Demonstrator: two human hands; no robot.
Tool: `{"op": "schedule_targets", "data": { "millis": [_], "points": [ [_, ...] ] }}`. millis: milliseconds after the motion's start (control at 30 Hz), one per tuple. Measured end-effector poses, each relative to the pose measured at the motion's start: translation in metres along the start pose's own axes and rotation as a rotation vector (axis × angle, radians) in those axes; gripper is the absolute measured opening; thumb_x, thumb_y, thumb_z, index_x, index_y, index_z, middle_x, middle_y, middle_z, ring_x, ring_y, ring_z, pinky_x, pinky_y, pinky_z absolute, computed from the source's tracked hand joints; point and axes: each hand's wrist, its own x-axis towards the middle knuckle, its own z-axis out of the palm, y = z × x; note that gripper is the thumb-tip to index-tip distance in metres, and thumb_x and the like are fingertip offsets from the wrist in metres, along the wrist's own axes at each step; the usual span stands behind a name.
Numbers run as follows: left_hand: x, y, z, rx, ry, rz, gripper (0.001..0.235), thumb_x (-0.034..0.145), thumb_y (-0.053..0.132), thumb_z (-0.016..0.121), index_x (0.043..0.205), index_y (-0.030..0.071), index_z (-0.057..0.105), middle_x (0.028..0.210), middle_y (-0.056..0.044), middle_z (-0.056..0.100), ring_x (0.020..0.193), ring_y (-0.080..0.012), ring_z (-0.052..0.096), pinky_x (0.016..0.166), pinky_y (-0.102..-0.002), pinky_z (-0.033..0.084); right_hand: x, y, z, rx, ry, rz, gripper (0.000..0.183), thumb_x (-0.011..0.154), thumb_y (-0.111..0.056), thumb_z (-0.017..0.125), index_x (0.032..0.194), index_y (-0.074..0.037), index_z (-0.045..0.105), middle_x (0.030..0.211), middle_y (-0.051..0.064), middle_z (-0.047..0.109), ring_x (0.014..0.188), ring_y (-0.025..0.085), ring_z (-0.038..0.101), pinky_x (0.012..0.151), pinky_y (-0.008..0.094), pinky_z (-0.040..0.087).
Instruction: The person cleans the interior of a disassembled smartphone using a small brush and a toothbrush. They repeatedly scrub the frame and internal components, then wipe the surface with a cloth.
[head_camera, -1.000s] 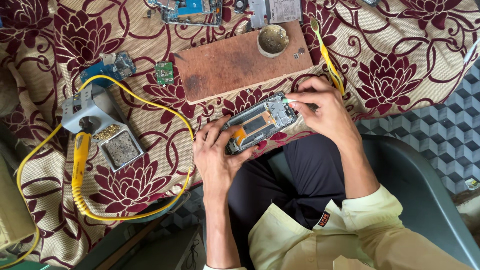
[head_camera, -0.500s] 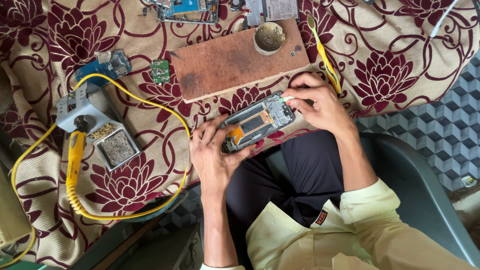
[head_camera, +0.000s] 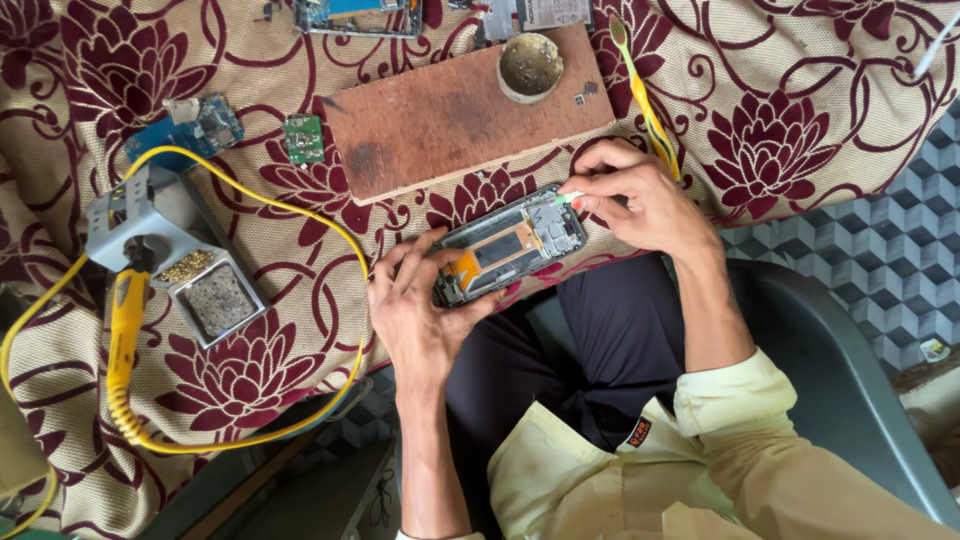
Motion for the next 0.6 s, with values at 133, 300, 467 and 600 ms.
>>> {"op": "schedule_targets", "data": {
  "millis": [133, 300, 467, 600],
  "points": [
    [0.001, -0.003, 0.001, 0.005, 0.011, 0.024, 0.059, 0.046, 0.031, 0.096, 0.1, 0.014, 0.077, 0.131, 0.002, 0.069, 0.119, -0.0271, 0.057, 0.101, -0.041, 0.045, -0.002, -0.008, 0.005, 0.035, 0.102, 0.003, 0.023, 0.089, 0.001, 0.077, 0.112, -0.002, 0.077, 0.106, 0.008, 0.068, 0.095, 0.02, 0.067, 0.082, 0.032, 0.054],
    [0.001, -0.006, 0.001, 0.006, 0.004, 0.075, 0.054, 0.048, 0.028, 0.096, 0.097, 0.014, 0.076, 0.131, 0.001, 0.069, 0.118, -0.0264, 0.057, 0.1, -0.041, 0.045, -0.001, -0.023, 0.009, -0.08, 0.156, -0.031, 0.018, 0.09, -0.001, 0.076, 0.108, -0.001, 0.076, 0.102, 0.01, 0.07, 0.09, 0.023, 0.069, 0.08, 0.033, 0.055],
    [0.0, -0.005, -0.002, -0.01, 0.002, 0.094, 0.054, 0.05, 0.033, 0.096, 0.096, 0.014, 0.075, 0.132, 0.002, 0.068, 0.119, -0.0266, 0.057, 0.101, -0.041, 0.045, 0.004, -0.031, 0.022, -0.392, 0.152, -0.05, 0.009, 0.093, -0.007, 0.068, 0.099, -0.001, 0.071, 0.092, 0.01, 0.069, 0.076, 0.025, 0.066, 0.072, 0.037, 0.053],
    [0.0, -0.004, -0.002, 0.002, 0.017, 0.1, 0.052, 0.051, 0.034, 0.095, 0.095, 0.014, 0.075, 0.131, 0.002, 0.068, 0.119, -0.0268, 0.057, 0.099, -0.041, 0.045, 0.016, -0.026, 0.033, -0.492, 0.222, 0.053, 0.015, 0.097, -0.019, 0.07, 0.09, -0.007, 0.064, 0.068, 0.007, 0.062, 0.058, 0.026, 0.06, 0.058, 0.04, 0.045]
  ]
}}
